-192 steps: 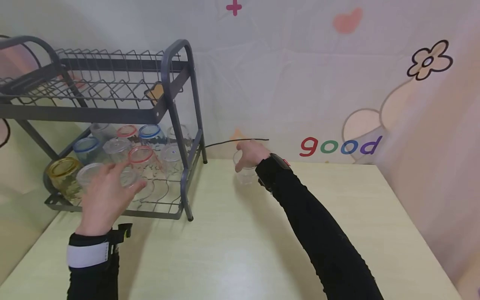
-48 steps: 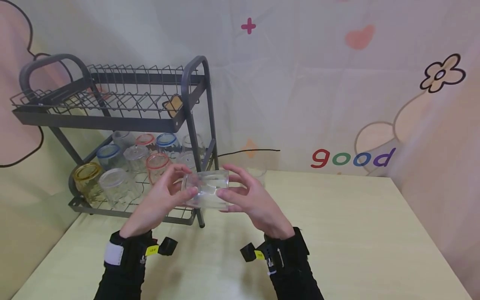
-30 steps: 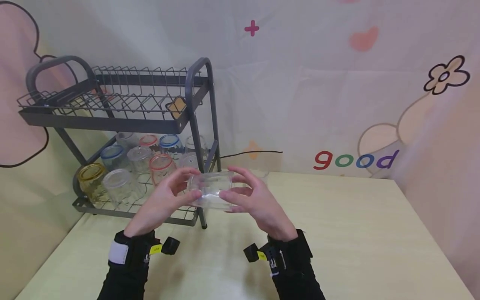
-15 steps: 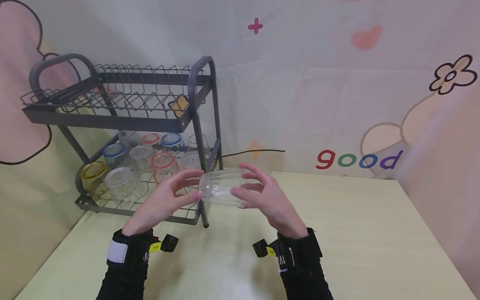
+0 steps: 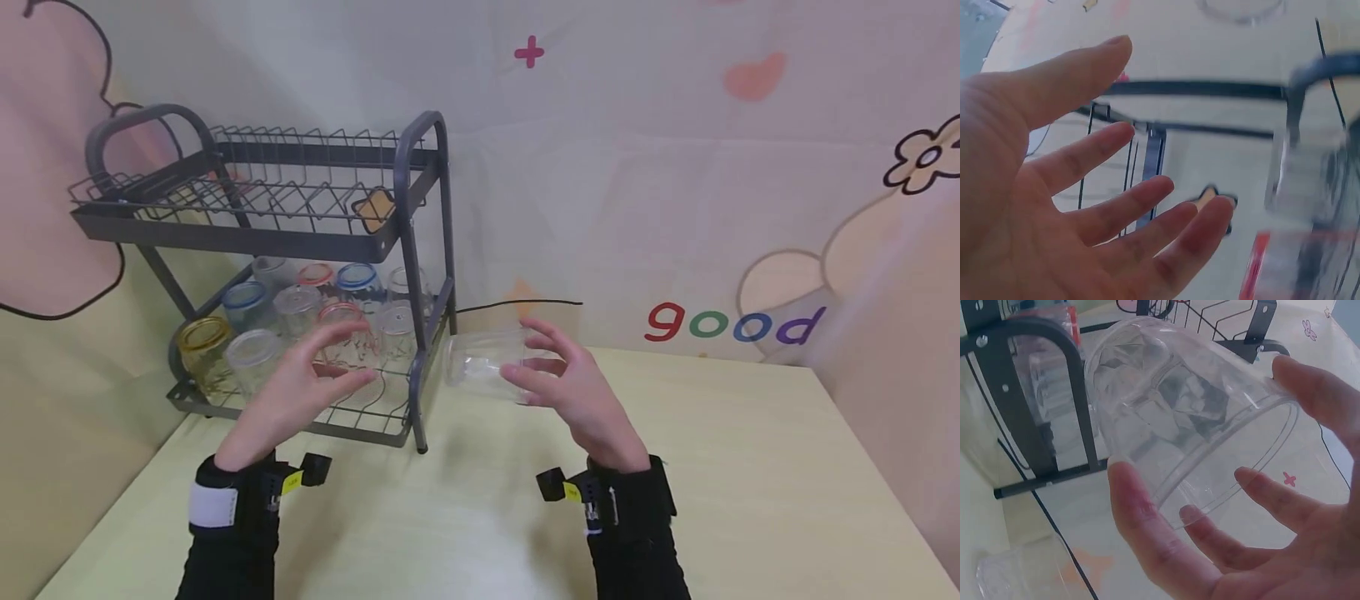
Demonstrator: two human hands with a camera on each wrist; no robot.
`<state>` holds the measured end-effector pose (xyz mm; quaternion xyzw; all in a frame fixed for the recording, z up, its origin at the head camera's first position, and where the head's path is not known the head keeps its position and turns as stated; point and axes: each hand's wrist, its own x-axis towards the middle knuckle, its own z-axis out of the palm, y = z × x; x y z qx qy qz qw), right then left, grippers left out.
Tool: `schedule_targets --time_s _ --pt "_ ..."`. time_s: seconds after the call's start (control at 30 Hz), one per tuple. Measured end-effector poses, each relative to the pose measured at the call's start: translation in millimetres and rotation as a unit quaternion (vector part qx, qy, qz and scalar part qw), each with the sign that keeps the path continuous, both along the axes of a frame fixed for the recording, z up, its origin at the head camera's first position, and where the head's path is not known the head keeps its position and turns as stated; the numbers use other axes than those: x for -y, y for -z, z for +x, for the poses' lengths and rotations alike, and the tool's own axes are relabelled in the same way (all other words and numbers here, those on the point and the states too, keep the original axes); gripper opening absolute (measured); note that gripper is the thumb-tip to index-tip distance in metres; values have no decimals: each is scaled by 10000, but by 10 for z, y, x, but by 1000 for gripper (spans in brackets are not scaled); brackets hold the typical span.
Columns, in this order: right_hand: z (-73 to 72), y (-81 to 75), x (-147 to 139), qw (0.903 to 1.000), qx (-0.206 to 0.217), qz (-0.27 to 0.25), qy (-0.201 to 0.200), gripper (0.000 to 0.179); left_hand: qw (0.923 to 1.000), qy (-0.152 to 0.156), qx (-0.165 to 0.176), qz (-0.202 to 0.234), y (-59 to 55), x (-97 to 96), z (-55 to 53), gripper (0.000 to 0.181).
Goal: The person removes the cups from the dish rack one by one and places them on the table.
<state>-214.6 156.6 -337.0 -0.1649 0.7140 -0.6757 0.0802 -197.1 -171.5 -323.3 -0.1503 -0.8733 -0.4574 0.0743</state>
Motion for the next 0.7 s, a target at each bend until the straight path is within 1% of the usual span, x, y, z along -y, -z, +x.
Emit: schedule_targets --time_s 0.07,0.17,0.27,0.33,0.43,0.5,0.63,0.7 --pt "-13 -10 -54 9999 -21 109 94 66 9990 -303 -240 -233 1 70 -16 60" --pt "-37 -27 -112 9990 -97 367 233 68 9946 -716 -489 -573 20 195 -34 59" --pt "-79 -54 -140 9966 -199 707 376 71 9904 -1006 -549 -770 27 297 -28 59" --pt "-120 -76 -147 9946 -262 901 436 72 9863 -1184 -691 -917 32 337 -26 57" --pt "-193 -127 -158 9911 -289 1192 509 74 9775 -1493 -949 -1145 45 371 -27 53" --pt "-238 -169 -176 9889 -287 1358 533 75 9723 -1622 -1117 -1255 57 389 -33 52" --pt "-317 -275 -233 9824 -317 1737 616 78 9697 -1678 -1233 -1277 73 416 -39 51" --pt "-341 -334 -275 9778 -362 1955 665 80 9664 -1743 -1296 -1374 83 430 -49 50"
